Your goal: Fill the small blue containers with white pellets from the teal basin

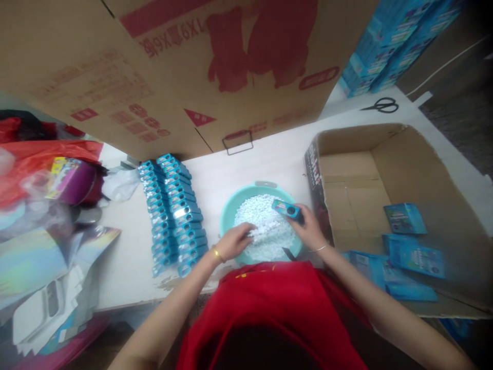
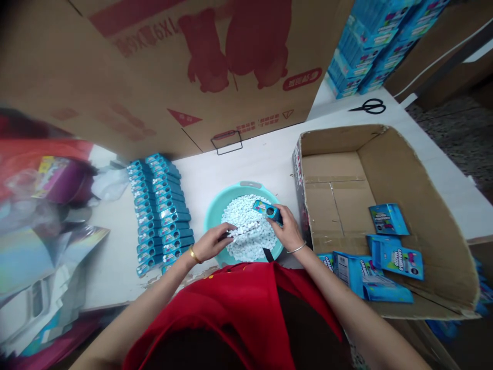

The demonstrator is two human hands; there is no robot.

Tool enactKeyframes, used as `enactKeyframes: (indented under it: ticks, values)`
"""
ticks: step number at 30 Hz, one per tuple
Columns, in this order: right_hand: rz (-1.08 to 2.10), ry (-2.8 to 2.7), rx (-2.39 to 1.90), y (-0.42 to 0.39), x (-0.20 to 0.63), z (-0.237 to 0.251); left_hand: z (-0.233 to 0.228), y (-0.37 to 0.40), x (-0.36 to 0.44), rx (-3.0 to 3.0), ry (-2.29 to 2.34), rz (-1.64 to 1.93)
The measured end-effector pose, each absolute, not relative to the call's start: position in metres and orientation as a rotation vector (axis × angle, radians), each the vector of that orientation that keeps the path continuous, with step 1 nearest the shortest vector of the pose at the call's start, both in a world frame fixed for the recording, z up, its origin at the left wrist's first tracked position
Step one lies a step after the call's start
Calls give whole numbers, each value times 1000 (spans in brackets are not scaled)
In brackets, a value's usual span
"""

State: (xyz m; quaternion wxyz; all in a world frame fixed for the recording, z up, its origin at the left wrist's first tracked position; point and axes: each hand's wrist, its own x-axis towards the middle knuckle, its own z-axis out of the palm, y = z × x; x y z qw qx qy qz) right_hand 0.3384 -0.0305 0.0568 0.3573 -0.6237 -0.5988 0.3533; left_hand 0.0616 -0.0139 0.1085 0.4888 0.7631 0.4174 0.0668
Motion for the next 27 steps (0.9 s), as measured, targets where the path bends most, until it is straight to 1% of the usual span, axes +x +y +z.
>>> enactKeyframes:
  ticks: [3,8,10,14,18,22,24,27]
  values:
    - [891,-1763,-1517,-34,332,57,146,4,64,2004,1060,47]
    - [861,-1886,-1465,-40,322,54,194,19,95,2263,1177,-437]
    - [849,-1901,-1461,-40,320,52,207,20,110,2322,1185,-554]
    - [834,-1937,-1479,-40,320,49,216,19,130,2367,1147,-637]
    - [866,-1964,-1492,-38,319,48,211,17,133,2396,1128,-605]
    - [894,-1940,-1510,-37,321,46,193,22,109,2464,1132,-484]
    - [889,-1894,-1532,-35,323,46,171,28,92,2452,1208,-421]
    - [877,-1788,-1565,-32,326,47,117,35,75,2357,1333,-402]
